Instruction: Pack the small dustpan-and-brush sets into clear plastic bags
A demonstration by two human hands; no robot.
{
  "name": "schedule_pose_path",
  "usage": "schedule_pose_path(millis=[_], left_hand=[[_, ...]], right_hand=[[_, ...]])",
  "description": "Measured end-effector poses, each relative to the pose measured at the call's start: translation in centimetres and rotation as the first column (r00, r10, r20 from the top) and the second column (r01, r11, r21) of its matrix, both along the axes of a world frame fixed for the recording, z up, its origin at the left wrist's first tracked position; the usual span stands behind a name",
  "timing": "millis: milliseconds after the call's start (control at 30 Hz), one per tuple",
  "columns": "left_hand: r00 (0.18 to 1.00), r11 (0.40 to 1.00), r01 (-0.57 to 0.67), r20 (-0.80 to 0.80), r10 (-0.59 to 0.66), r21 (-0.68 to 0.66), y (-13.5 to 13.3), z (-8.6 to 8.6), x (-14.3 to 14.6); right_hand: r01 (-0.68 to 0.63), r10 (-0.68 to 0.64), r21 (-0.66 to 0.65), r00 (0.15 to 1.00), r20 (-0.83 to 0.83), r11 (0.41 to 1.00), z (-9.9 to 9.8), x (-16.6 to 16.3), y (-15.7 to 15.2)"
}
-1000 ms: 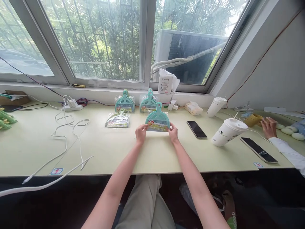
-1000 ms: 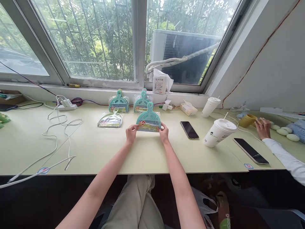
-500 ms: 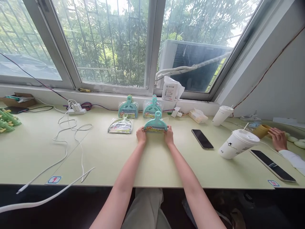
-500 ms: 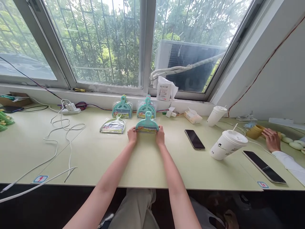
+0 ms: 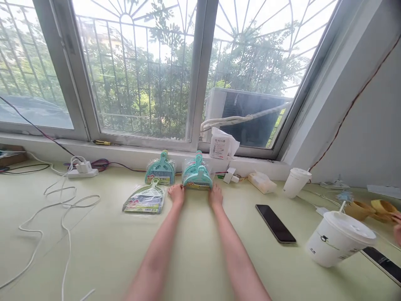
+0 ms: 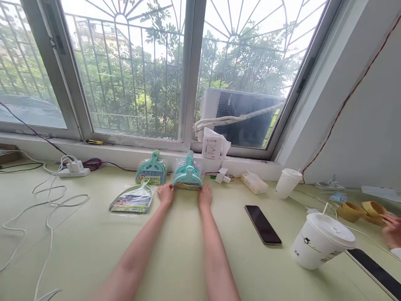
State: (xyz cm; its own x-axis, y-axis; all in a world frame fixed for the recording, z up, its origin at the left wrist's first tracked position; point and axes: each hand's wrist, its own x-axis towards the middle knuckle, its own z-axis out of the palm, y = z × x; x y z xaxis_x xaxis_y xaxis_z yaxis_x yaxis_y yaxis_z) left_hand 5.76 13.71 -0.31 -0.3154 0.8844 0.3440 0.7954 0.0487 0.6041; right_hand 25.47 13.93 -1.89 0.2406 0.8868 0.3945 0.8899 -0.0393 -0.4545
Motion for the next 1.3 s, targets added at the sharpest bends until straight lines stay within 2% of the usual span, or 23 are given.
schedule_pose_path(millis=[133,233,467,667,767,833,933,1033,1100,1200,1300], left_hand=[[0.985,0.998,-0.065,0.158,0.066,-0.009,1.9,-0.1,-0.5],[0.974,0.996,-0.086,0.210,0.090,-0.028,2.6,-0.2,-0.6],[0.992,0.998,-0.056,0.115,0.060,-0.031,2.7,-0.4,-0.2],[0.994,1.000,-0.026,0.108,0.027,-0.014,3.0,-0.7,-0.3],[0.993,0.999,-0.023,0.120,0.019,0.031,3.1,-0.9,-0.2],[0.991,0.994,-0.010,0.136,-0.004,0.107,2.6,-0.8,-0.2],[0.988,0.956,0.015,0.145,-0.059,0.293,0.6,-0.6,-0.2],[0.994,0.920,0.003,0.098,-0.044,0.392,-2.8,-0.2,-0.1],[0.999,0.927,-0.016,0.048,-0.002,0.375,-5.7,0.1,-0.1],[0.999,0.948,-0.022,-0.039,0.036,0.316,-10.2,0.4,-0.4],[0.993,0.966,-0.057,-0.081,0.080,0.251,-13.7,0.3,-1.8]], right_hand=[[-0.079,0.079,0.027,0.997,-0.007,0.997,-0.1,0.4,2.6],[-0.107,0.107,0.043,0.994,0.006,0.993,-0.4,0.7,3.6],[-0.153,0.154,0.034,0.988,-0.021,0.988,-1.0,0.8,3.7],[-0.136,0.137,0.021,0.985,-0.106,0.991,0.0,0.6,3.2],[-0.124,0.136,0.066,0.967,-0.217,0.990,0.4,0.8,2.5],[-0.095,0.131,0.138,0.949,-0.286,0.986,0.4,1.0,1.6],[-0.054,0.134,0.222,0.922,-0.363,0.974,-0.1,1.2,-0.2],[-0.060,0.140,0.192,0.889,-0.436,0.980,-0.8,1.3,-2.8],[-0.126,0.166,0.121,0.894,-0.416,0.985,-1.1,1.2,-4.9],[-0.249,0.237,-0.018,0.938,-0.255,0.968,-1.3,1.0,-8.3],[-0.263,0.249,-0.130,0.962,-0.115,0.956,-1.4,0.7,-11.6]])
